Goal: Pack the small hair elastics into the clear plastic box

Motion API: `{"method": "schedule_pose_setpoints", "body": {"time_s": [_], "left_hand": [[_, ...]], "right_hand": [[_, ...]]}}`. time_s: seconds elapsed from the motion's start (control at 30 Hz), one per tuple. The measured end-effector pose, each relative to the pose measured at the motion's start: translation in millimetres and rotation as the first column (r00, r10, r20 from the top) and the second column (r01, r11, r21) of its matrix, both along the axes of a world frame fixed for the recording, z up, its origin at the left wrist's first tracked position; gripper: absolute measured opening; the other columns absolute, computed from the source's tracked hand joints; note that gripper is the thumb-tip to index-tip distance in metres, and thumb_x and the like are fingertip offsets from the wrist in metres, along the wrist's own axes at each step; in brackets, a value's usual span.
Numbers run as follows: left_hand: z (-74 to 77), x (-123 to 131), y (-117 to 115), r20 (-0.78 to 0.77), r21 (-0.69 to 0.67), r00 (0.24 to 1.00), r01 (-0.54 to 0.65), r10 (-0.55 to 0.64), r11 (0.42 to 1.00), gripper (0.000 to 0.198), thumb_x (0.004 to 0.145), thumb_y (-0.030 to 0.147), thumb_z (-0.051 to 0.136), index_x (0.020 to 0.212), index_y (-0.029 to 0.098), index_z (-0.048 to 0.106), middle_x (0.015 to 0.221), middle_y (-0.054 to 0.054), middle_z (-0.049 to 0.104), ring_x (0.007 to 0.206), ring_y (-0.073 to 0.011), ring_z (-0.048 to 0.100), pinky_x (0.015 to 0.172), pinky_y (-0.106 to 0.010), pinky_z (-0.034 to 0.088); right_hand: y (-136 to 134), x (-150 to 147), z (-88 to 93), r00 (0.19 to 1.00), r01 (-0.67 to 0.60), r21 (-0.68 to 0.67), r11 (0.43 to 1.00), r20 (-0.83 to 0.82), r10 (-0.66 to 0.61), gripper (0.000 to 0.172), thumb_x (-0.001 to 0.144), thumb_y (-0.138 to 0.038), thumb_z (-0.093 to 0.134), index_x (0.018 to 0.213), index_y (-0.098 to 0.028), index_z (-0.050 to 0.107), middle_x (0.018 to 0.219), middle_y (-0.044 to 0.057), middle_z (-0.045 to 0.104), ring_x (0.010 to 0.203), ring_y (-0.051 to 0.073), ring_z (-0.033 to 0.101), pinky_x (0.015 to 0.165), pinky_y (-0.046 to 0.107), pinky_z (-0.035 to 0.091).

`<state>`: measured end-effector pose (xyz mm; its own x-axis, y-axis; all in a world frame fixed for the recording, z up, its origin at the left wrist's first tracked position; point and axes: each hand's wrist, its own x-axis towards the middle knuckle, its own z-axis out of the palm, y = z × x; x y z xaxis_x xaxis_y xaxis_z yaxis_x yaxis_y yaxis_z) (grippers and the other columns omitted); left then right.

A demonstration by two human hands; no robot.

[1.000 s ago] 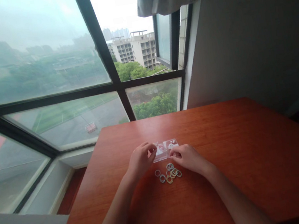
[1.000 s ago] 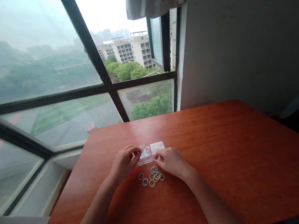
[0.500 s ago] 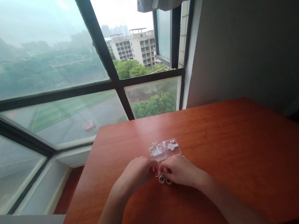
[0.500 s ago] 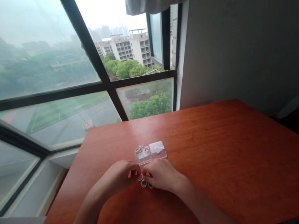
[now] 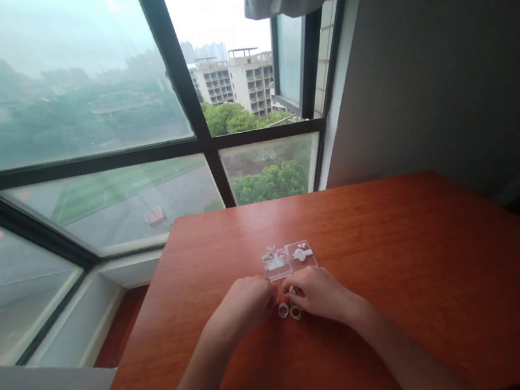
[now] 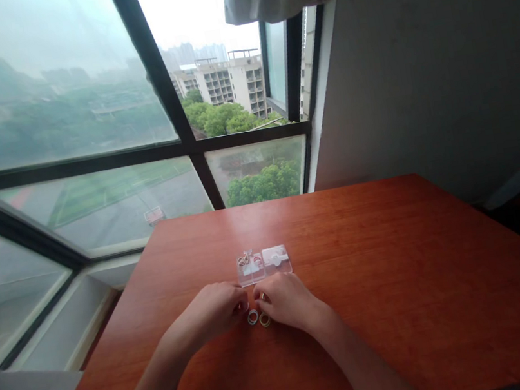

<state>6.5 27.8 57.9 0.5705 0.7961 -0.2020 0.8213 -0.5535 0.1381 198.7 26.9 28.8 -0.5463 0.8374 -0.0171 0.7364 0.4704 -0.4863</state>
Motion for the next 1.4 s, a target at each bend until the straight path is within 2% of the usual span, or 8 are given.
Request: {"method": "schedule_pose_setpoints", "body": {"time_s": [0.1,0.2,0.4,0.7,0.93,1.03,1.2,1.4], "left_hand": [[4.2,-3,5,0.105,-0.028,0.994,0.004,-0.001,1.000,0.014,0.077,0.017,0.053,0.071,0.021,0.065,0.072,-0.002,0.068,0.061,-0.0159,0.059,0.053,-0.023,0.032],[6.6,-4,11,0.207,0.001,0.977,-0.046,0.045,0.999,0.012,0.076,0.015,0.054,0.076,0.022,0.064,0.078,0.000,0.067,0.064,-0.0130,0.057,0.056,-0.021,0.033],[-4.5,4,25,0.335,0.148,0.931,-0.204,0.145,0.968,0.013,0.080,0.015,0.051,0.079,0.021,0.062,0.082,0.000,0.065,0.069,-0.0122,0.056,0.062,-0.021,0.036],[-21.7,19,39,0.326,0.197,0.905,-0.348,0.273,0.917,0.017,0.089,0.026,0.049,0.095,0.024,0.065,0.093,-0.002,0.067,0.078,-0.0148,0.060,0.064,-0.022,0.037],[-20.8,10,36,0.374,0.199,0.895,-0.335,0.244,0.921,0.017,0.089,0.024,0.049,0.091,0.023,0.066,0.090,-0.001,0.066,0.076,-0.0136,0.059,0.065,-0.022,0.038],[-17.7,5,33,0.417,0.186,0.884,-0.310,0.211,0.932,0.016,0.088,0.021,0.049,0.089,0.023,0.065,0.086,-0.001,0.066,0.074,-0.0127,0.058,0.066,-0.021,0.038],[-5.5,-2,28,0.457,0.116,0.872,-0.254,0.176,0.960,0.016,0.085,0.018,0.050,0.088,0.021,0.066,0.084,-0.002,0.066,0.072,-0.0127,0.057,0.065,-0.021,0.039],[8.6,-6,18,0.407,0.037,0.907,-0.132,0.106,0.990,0.016,0.083,0.018,0.050,0.076,0.018,0.065,0.076,-0.002,0.065,0.064,-0.0114,0.054,0.057,-0.020,0.035]], "right_hand": [[-3,-2,1.4,1.000,-0.027,-0.003,1.000,-0.004,0.027,0.017,0.083,-0.028,0.056,0.090,-0.026,0.071,0.089,0.000,0.074,0.082,0.016,0.066,0.067,0.023,0.039],[-5,-5,3.2,0.999,-0.043,-0.021,0.999,-0.009,0.043,0.015,0.082,-0.035,0.060,0.090,-0.026,0.070,0.087,-0.001,0.074,0.082,0.016,0.066,0.066,0.022,0.040],[-7,-10,2.5,0.997,-0.030,-0.008,1.000,0.068,0.031,0.018,0.083,-0.039,0.060,0.087,-0.025,0.070,0.086,0.001,0.074,0.080,0.018,0.067,0.065,0.024,0.040],[-6,-12,3.5,0.992,-0.053,-0.021,0.998,0.110,0.055,0.018,0.085,-0.033,0.056,0.090,-0.024,0.071,0.090,0.002,0.074,0.084,0.018,0.067,0.068,0.025,0.041],[-7,-12,5.3,0.991,-0.082,-0.026,0.996,0.109,0.084,0.018,0.085,-0.037,0.059,0.091,-0.025,0.071,0.091,0.002,0.074,0.084,0.017,0.066,0.070,0.024,0.041],[-7,-15,5.6,0.986,-0.079,-0.005,0.997,0.145,0.079,0.017,0.086,-0.032,0.056,0.091,-0.023,0.071,0.091,0.003,0.074,0.083,0.017,0.066,0.071,0.024,0.041],[-7,-16,4.8,0.986,-0.067,0.012,0.998,0.153,0.064,0.015,0.084,-0.027,0.057,0.088,-0.022,0.070,0.089,0.003,0.074,0.082,0.017,0.066,0.068,0.024,0.039],[-4,-8,5.3,0.994,-0.050,0.020,0.999,0.101,0.047,0.014,0.085,-0.025,0.054,0.088,-0.024,0.068,0.089,0.001,0.073,0.083,0.017,0.066,0.067,0.023,0.038]]}}
